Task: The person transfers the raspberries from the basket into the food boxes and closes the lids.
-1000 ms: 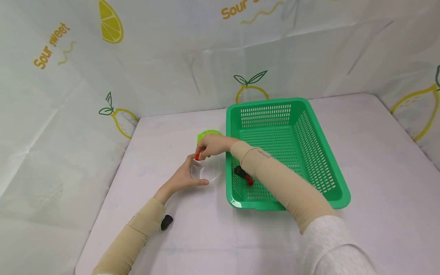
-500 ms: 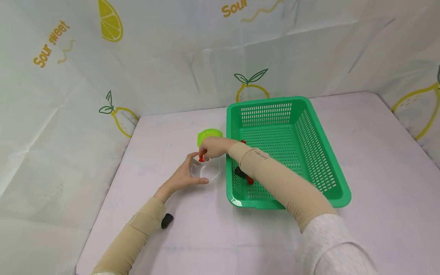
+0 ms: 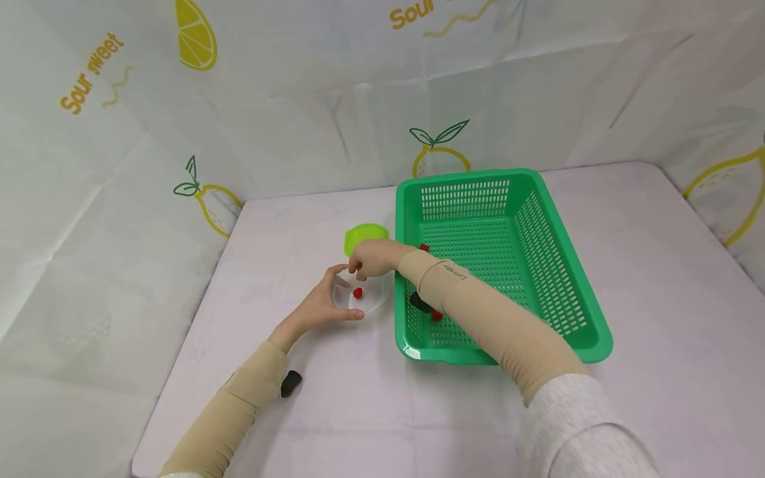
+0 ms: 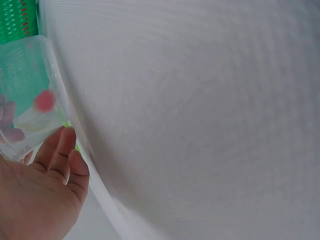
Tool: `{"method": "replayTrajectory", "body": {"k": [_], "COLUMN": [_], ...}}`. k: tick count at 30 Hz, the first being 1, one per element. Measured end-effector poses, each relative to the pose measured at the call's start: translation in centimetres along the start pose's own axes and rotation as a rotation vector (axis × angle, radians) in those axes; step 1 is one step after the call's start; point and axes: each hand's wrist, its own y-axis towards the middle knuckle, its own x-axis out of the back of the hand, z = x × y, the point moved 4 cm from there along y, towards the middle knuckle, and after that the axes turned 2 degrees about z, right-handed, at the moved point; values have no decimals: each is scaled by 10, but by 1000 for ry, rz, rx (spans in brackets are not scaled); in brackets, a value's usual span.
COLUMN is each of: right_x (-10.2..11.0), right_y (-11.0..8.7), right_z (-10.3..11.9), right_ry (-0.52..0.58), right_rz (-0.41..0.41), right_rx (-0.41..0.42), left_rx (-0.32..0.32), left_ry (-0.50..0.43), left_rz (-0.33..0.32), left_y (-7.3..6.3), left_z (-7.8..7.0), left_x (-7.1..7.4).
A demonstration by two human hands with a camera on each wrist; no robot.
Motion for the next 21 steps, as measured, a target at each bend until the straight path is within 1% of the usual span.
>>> {"method": "replayTrajectory", "body": {"k": [8,11,14,18,21], "right_x": [1,3,5,7,10], "right_y": [0,-1,-3,-8,-12], "right_z": [-1,-1,-1,-1,-1], "right_ry": [-17,-5,33,119,163], "right_rz": [-16,-35,-59,-76,-94], "right_rx": [-2,16,45,79,99], "left_rx": [-9,-9,-3,10,15], "left_ry": [4,-3,-9,-15,-15], "left_rz": [0,-1,1,3,4], "left_y": [1,1,1,0,-1], "left_z": [-1,-1,-1,-1,-2], "left_x": [0,0,0,0,0]}}
